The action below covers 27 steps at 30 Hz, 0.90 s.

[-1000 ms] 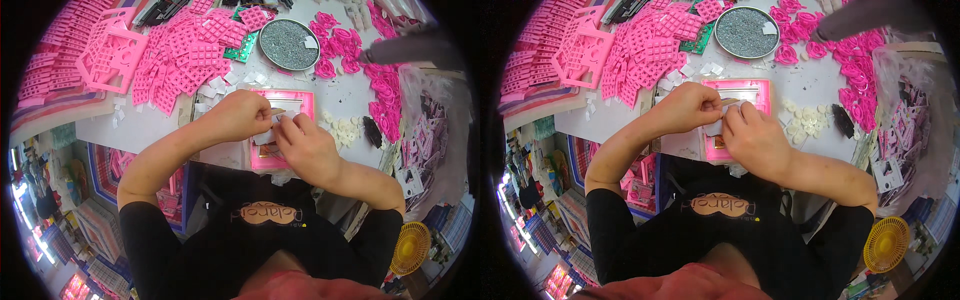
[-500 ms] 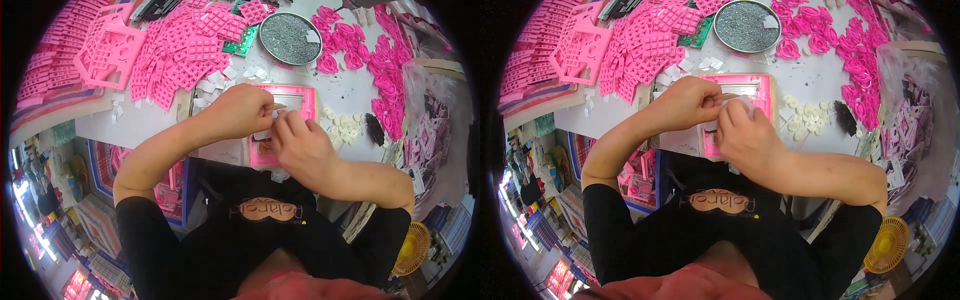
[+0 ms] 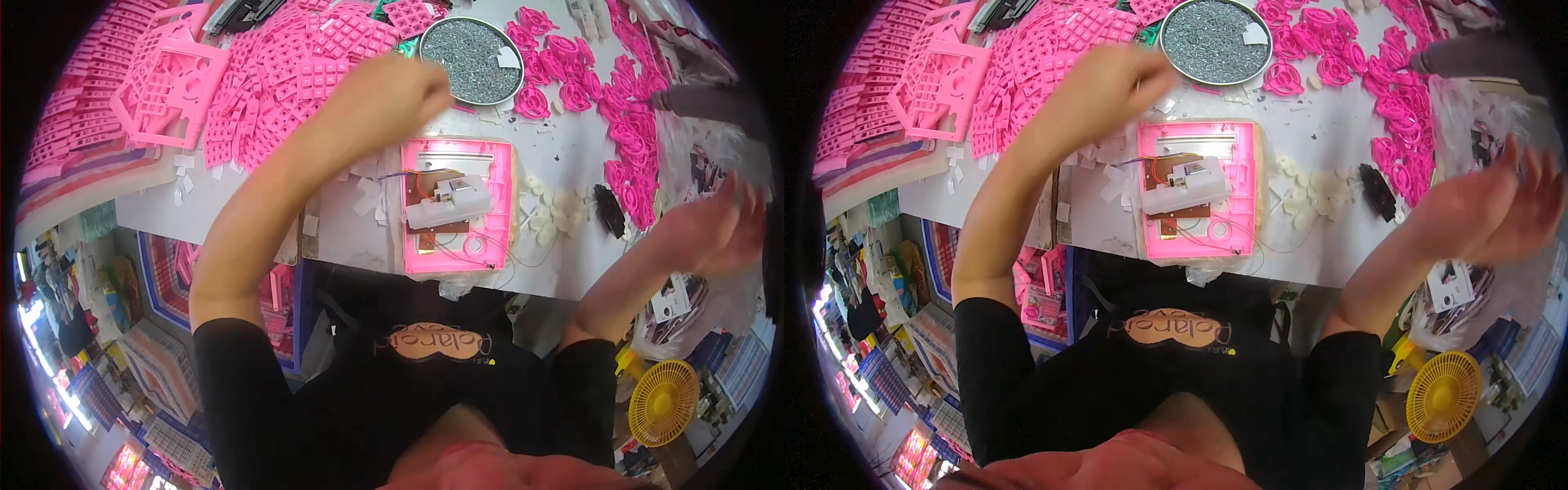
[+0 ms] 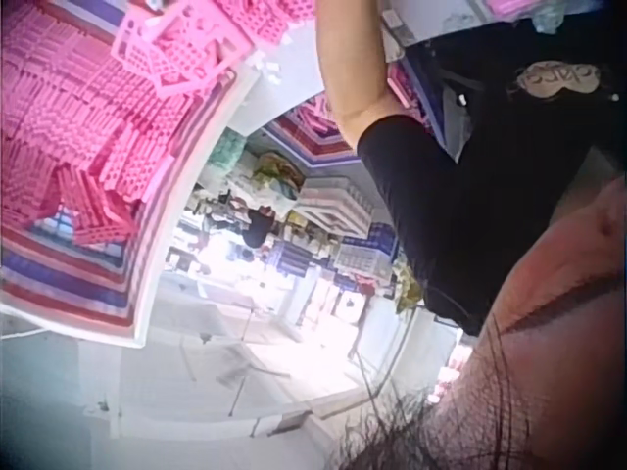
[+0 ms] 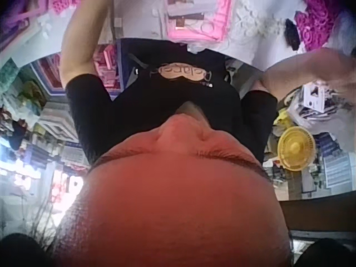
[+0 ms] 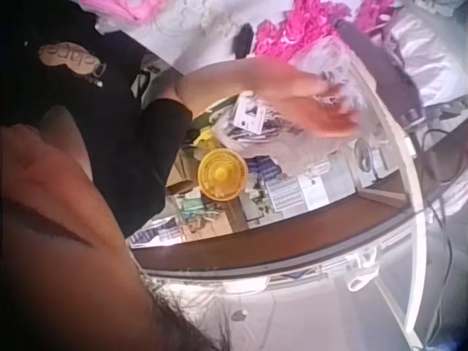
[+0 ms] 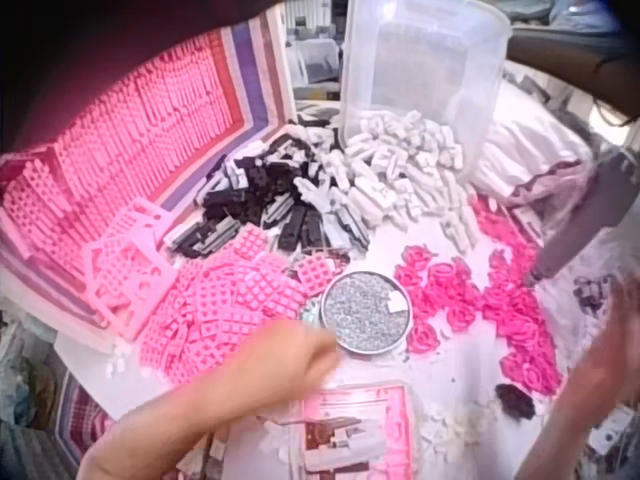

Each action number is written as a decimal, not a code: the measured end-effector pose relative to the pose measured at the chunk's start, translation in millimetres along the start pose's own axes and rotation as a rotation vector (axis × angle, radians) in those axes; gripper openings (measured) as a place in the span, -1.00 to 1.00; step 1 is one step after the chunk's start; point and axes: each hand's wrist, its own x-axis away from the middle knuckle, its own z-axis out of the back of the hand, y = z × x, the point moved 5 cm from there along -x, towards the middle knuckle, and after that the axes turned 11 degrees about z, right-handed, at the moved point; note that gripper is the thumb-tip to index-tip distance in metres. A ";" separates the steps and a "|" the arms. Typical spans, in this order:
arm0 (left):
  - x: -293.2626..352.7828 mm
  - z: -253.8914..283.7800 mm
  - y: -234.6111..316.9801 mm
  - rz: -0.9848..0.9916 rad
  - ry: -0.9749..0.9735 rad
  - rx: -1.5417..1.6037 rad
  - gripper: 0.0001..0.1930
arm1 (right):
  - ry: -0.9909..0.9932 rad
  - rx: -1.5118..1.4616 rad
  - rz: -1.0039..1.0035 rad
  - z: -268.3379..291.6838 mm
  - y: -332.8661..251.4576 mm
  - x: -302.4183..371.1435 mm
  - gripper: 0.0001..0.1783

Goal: Assemble a toy calculator by placing buttons and an internal circuit board into a pink plastic casing and securing it with hot glue.

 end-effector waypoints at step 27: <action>70.1 -10.2 38.4 -0.277 0.273 0.143 -0.79 | -0.240 -1.250 -0.799 -97.8 -84.1 31.6 -0.54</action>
